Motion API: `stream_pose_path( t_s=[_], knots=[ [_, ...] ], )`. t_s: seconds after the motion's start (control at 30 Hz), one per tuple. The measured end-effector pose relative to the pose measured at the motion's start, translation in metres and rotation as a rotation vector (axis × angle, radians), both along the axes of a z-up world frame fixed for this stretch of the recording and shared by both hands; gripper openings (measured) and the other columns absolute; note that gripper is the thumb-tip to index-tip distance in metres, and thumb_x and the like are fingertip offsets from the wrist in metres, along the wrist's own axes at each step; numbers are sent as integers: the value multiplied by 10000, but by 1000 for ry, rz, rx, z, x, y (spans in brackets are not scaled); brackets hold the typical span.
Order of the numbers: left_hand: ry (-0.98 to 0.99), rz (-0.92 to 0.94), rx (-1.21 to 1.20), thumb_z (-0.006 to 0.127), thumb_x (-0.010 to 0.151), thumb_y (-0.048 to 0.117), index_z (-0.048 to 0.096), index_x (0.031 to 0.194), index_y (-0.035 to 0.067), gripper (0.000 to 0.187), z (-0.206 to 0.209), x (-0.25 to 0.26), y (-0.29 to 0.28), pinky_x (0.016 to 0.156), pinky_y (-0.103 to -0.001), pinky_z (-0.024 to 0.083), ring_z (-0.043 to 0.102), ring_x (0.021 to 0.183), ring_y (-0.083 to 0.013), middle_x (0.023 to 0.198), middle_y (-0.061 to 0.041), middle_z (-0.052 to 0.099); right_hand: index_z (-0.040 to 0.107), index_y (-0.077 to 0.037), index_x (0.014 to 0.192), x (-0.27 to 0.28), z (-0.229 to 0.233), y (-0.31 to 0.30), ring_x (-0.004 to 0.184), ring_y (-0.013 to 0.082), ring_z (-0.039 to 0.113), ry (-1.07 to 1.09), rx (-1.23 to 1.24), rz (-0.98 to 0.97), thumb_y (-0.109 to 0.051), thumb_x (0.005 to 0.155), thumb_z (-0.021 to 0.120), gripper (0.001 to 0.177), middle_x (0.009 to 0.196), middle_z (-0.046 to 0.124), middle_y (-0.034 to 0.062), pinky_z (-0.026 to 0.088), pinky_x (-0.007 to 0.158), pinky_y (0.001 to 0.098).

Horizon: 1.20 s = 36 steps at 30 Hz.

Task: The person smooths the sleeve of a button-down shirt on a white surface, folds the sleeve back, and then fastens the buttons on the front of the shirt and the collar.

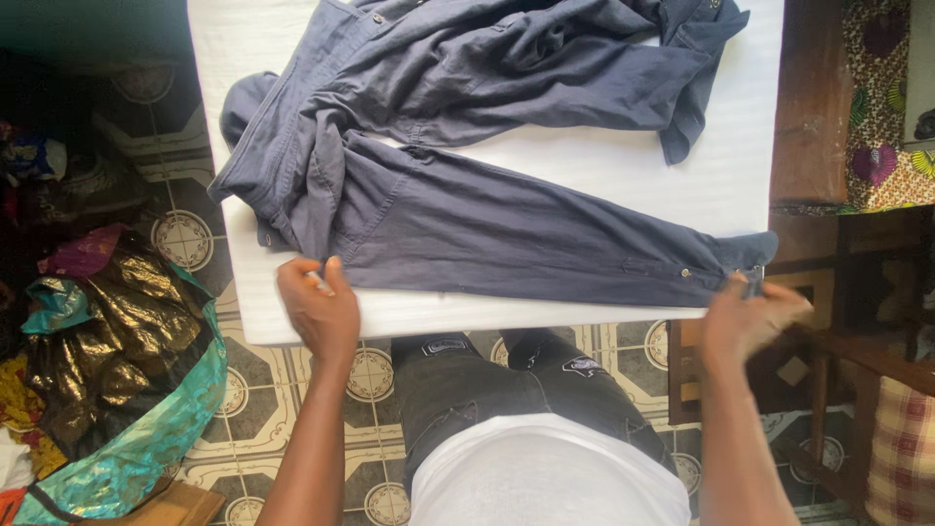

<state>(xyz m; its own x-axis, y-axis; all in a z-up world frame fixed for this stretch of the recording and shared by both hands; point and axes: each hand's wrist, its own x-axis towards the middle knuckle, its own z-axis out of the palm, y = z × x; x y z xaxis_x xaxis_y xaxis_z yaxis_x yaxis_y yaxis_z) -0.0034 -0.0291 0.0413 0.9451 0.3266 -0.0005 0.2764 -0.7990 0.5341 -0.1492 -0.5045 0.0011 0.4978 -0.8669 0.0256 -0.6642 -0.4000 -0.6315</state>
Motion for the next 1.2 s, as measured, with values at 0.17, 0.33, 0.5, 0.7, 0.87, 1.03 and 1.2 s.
stream_pose_path(
  t_s=[0.17,0.33,0.5,0.7,0.87,1.03,1.2],
  knots=[
    [-138,-513,120,697,1012,194,600,1156,120,189,-23,15,-46,977,-462,413,554,1151,-311,1142,-100,572,616,-10,1137,92,24,145,1145,322,583,-121,-177,741,-158,1019,658,194,1204,625,155,439,1031,475],
    [-108,-754,208,662,963,400,518,1452,113,585,-33,33,-53,1193,-534,240,344,1469,-359,1524,-135,449,495,-54,1502,147,34,232,1517,307,387,58,-270,1309,-366,988,613,613,1613,439,133,268,1230,487],
    [41,-797,266,609,941,603,391,1591,146,824,-35,38,-53,1266,-597,67,191,1566,-362,1673,-133,297,407,-128,1535,182,11,191,1501,314,302,236,-340,1294,-691,901,447,849,1613,380,139,165,1208,519],
    [26,-782,251,590,941,639,383,1595,184,823,-40,40,-52,1257,-623,67,163,1571,-358,1680,-129,280,679,-100,1118,223,1,166,1202,357,566,61,-463,857,-233,962,701,207,1242,615,173,407,1123,520],
    [-44,-777,277,614,953,623,454,1547,277,706,-46,35,-49,1252,-620,104,163,1560,-340,1671,-117,275,696,-114,987,252,-1,226,856,301,638,-146,-210,1215,-75,761,707,229,899,622,61,508,732,440],
    [-104,-764,264,624,950,609,518,1470,258,637,-53,31,-47,1239,-597,149,247,1499,-329,1575,-119,369,694,-121,908,277,-3,245,805,314,644,-156,-126,1280,-111,844,721,71,850,625,78,504,670,467],
    [-132,-754,293,630,952,606,563,1431,244,604,-56,29,-46,1215,-531,214,321,1436,-283,1498,-80,431,708,-101,940,289,-1,244,828,317,669,-57,-87,1348,-71,803,681,142,883,660,69,534,690,460]
  ],
)
